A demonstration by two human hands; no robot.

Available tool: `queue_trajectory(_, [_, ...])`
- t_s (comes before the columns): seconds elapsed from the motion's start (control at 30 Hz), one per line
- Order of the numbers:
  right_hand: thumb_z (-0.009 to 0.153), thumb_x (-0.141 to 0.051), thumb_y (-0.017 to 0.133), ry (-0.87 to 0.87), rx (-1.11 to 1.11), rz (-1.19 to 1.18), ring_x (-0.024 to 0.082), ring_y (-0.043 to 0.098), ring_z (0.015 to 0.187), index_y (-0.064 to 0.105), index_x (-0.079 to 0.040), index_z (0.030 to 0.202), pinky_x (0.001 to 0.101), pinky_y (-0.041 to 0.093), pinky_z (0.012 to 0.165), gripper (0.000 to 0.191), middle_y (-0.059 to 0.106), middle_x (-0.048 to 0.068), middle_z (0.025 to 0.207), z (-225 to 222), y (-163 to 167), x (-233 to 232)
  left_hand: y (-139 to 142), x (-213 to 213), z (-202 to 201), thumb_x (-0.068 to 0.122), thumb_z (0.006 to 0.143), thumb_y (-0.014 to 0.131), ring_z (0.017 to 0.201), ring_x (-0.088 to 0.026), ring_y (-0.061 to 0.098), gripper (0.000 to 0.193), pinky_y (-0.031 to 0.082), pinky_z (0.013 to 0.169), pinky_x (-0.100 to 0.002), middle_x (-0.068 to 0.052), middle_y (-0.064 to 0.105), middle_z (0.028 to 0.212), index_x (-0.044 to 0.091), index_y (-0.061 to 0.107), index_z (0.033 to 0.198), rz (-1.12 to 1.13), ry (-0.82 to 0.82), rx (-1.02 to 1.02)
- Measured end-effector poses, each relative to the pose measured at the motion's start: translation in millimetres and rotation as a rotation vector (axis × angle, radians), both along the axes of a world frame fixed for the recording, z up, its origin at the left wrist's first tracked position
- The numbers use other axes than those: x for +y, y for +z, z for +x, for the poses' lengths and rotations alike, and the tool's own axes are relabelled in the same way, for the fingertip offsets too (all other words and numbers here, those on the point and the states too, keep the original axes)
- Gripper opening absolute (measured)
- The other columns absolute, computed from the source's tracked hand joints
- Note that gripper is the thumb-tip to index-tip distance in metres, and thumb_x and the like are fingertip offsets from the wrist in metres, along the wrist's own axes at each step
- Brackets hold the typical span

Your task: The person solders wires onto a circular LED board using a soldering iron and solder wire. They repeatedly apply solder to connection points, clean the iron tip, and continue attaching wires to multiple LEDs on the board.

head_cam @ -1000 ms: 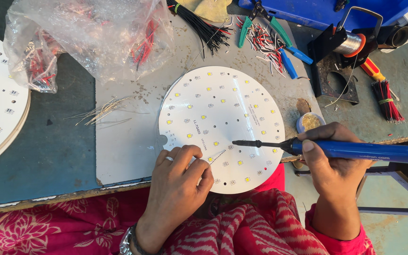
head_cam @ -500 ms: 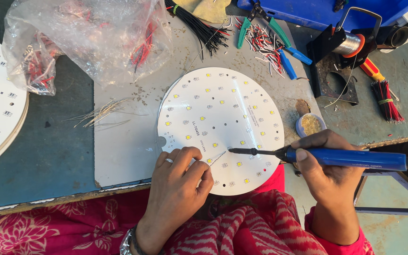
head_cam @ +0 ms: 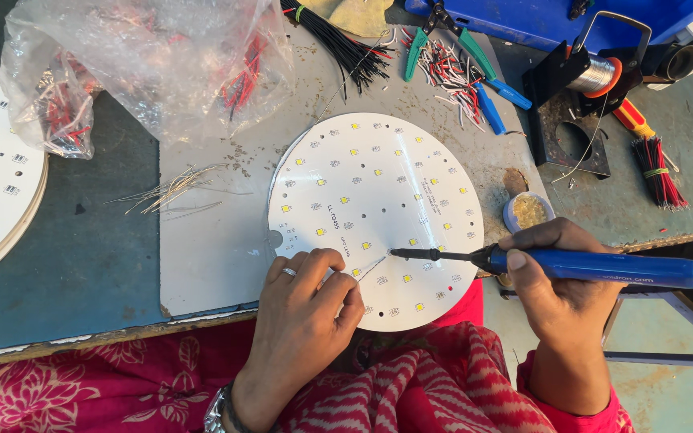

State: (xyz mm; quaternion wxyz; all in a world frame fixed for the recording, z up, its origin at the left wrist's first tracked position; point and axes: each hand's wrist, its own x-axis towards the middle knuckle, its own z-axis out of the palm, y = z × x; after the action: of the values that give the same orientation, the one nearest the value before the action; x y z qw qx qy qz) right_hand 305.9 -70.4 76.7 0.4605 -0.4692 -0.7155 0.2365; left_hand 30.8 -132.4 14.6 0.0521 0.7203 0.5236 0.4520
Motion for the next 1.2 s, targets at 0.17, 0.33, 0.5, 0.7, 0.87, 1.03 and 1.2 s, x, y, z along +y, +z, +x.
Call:
queue_trajectory(0.17, [0.093, -0.006, 0.068, 0.0, 0.029, 0.015, 0.005, 0.057, 0.067, 0.07, 0.005, 0.096, 0.0175, 0.041, 0.062, 0.012, 0.066, 0.006, 0.081, 0, 0, 1, -1, 0, 0, 0.01, 0.078, 0.079, 0.077, -0.021, 0.062, 0.015, 0.044, 0.071, -0.041, -0.005, 0.06, 0.094, 0.005, 0.065, 0.077, 0.001, -0.002, -0.007])
queue_trajectory(0.33, [0.093, -0.006, 0.068, 0.016, 0.044, 0.009, 0.005, 0.058, 0.066, 0.069, 0.006, 0.096, 0.0176, 0.042, 0.062, 0.012, 0.066, 0.005, 0.08, 0, -1, 1, -3, 0, 1, 0.01, 0.078, 0.079, 0.076, -0.021, 0.062, 0.016, 0.044, 0.07, -0.041, -0.005, 0.061, 0.094, 0.005, 0.065, 0.076, -0.006, -0.001, -0.005])
queue_trajectory(0.5, [0.091, -0.006, 0.068, 0.002, 0.022, 0.004, 0.005, 0.056, 0.063, 0.07, 0.005, 0.099, 0.0191, 0.041, 0.063, 0.014, 0.065, 0.005, 0.076, -3, -1, 3, -3, 0, 1, 0.011, 0.078, 0.079, 0.076, -0.021, 0.062, 0.015, 0.044, 0.069, -0.041, -0.005, 0.061, 0.094, 0.005, 0.065, 0.077, -0.002, 0.0, -0.006])
queue_trajectory(0.7, [0.092, -0.006, 0.067, 0.006, 0.053, 0.023, 0.006, 0.058, 0.062, 0.068, 0.005, 0.098, 0.0202, 0.044, 0.062, 0.013, 0.065, 0.005, 0.081, -2, -1, 7, -3, 0, 1, 0.01, 0.078, 0.079, 0.074, -0.02, 0.062, 0.014, 0.044, 0.07, -0.041, -0.004, 0.061, 0.094, 0.005, 0.066, 0.077, -0.011, 0.007, -0.011])
queue_trajectory(0.87, [0.094, -0.006, 0.067, -0.074, 0.147, 0.009, 0.004, 0.052, 0.056, 0.067, 0.005, 0.097, 0.0187, 0.039, 0.057, 0.011, 0.061, 0.004, 0.07, 6, 3, 8, 2, -1, 0, 0.009, 0.079, 0.078, 0.072, -0.02, 0.063, 0.013, 0.045, 0.072, -0.042, -0.005, 0.062, 0.097, 0.006, 0.066, 0.079, -0.005, 0.009, -0.003])
queue_trajectory(1.03, [0.095, -0.006, 0.066, -0.199, 0.168, 0.04, 0.004, 0.053, 0.054, 0.067, 0.004, 0.098, 0.0192, 0.039, 0.055, 0.01, 0.06, 0.003, 0.068, 17, 7, 15, 9, 4, 4, 0.01, 0.076, 0.079, 0.069, -0.019, 0.062, 0.013, 0.044, 0.07, -0.042, -0.005, 0.063, 0.096, 0.007, 0.067, 0.08, -0.026, -0.001, -0.024])
queue_trajectory(1.2, [0.096, -0.006, 0.065, -0.267, 0.19, 0.027, 0.006, 0.054, 0.059, 0.067, 0.003, 0.097, 0.0188, 0.04, 0.054, 0.01, 0.063, 0.004, 0.075, 23, 5, 26, 14, 21, 18, 0.009, 0.077, 0.078, 0.079, -0.024, 0.06, 0.011, 0.042, 0.071, -0.042, -0.004, 0.063, 0.097, 0.007, 0.067, 0.08, 0.054, 0.056, 0.038])
